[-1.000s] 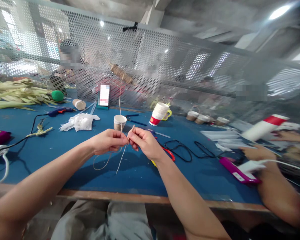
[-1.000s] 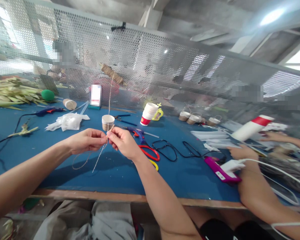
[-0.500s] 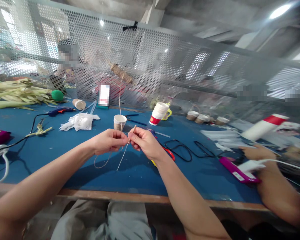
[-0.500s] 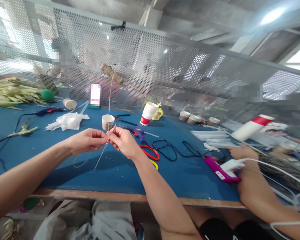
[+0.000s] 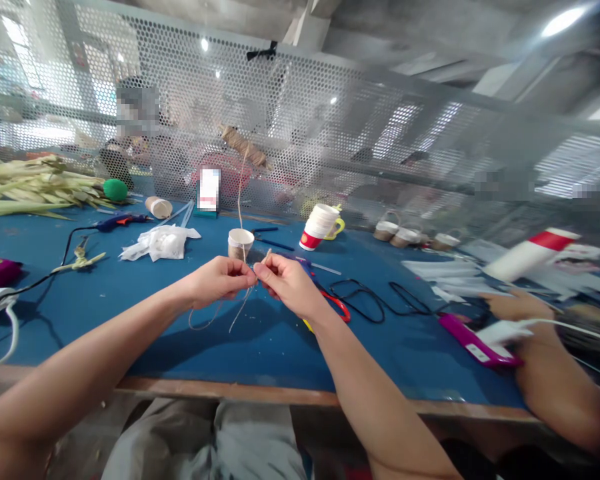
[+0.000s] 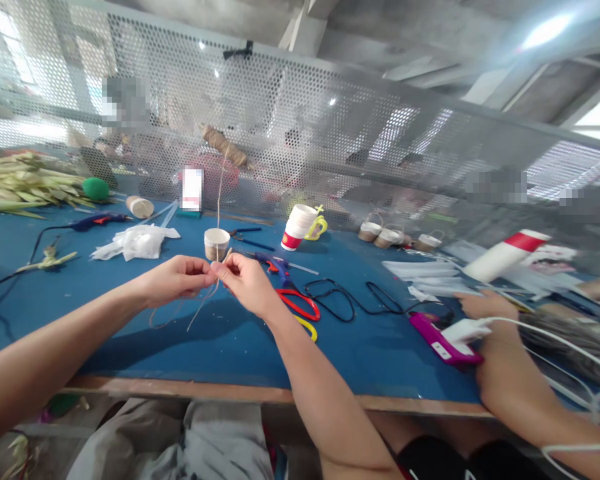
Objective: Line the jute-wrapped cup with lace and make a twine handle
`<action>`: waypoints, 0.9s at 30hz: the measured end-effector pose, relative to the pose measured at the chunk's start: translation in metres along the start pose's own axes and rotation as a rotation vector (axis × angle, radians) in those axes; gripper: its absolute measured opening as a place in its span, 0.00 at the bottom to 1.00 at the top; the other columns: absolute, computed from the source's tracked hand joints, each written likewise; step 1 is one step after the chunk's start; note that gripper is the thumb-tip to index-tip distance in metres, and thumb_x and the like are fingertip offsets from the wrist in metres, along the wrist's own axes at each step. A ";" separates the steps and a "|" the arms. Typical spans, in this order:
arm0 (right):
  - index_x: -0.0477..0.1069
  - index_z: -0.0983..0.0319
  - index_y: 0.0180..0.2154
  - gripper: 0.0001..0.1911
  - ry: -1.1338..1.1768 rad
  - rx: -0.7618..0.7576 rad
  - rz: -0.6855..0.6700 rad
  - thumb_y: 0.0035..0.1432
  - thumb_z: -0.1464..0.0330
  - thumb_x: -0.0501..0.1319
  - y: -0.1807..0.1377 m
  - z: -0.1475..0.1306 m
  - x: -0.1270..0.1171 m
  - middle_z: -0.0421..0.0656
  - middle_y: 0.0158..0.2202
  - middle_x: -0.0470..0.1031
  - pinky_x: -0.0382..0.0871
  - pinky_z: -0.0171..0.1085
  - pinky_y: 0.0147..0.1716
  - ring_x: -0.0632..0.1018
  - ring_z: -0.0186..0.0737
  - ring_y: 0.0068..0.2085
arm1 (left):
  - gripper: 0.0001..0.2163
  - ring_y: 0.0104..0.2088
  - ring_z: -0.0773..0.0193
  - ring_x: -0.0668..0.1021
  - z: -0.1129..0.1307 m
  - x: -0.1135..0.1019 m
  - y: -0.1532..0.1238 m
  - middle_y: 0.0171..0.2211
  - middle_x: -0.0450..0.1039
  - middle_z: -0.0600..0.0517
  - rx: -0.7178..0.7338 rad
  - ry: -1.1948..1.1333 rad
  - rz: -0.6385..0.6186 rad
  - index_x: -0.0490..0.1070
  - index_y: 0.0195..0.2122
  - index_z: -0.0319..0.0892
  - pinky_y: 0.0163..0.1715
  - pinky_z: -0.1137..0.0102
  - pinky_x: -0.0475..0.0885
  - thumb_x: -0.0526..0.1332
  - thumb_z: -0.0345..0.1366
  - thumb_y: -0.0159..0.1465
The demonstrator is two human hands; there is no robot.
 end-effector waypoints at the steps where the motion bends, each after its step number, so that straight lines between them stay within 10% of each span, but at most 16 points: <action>1: 0.61 0.62 0.24 0.19 -0.026 -0.004 0.013 0.49 0.53 0.60 0.000 0.000 -0.001 0.33 0.16 0.60 0.52 0.30 0.15 0.60 0.26 0.17 | 0.15 0.17 0.78 0.56 -0.001 -0.001 0.000 0.18 0.56 0.60 0.002 0.015 0.015 0.64 0.25 0.37 0.16 0.76 0.46 0.63 0.45 0.52; 27: 0.62 0.62 0.26 0.18 0.082 0.009 -0.097 0.49 0.54 0.60 -0.001 -0.001 0.005 0.33 0.18 0.61 0.54 0.29 0.16 0.62 0.26 0.18 | 0.14 0.17 0.79 0.55 0.004 0.006 -0.002 0.18 0.56 0.60 -0.020 -0.066 -0.061 0.63 0.25 0.36 0.17 0.75 0.45 0.63 0.42 0.52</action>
Point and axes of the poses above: each hand's wrist, its own y-axis towards the middle knuckle, its own x-axis out of the palm, z = x × y, the point moved 9 cm from there along y, towards the middle knuckle
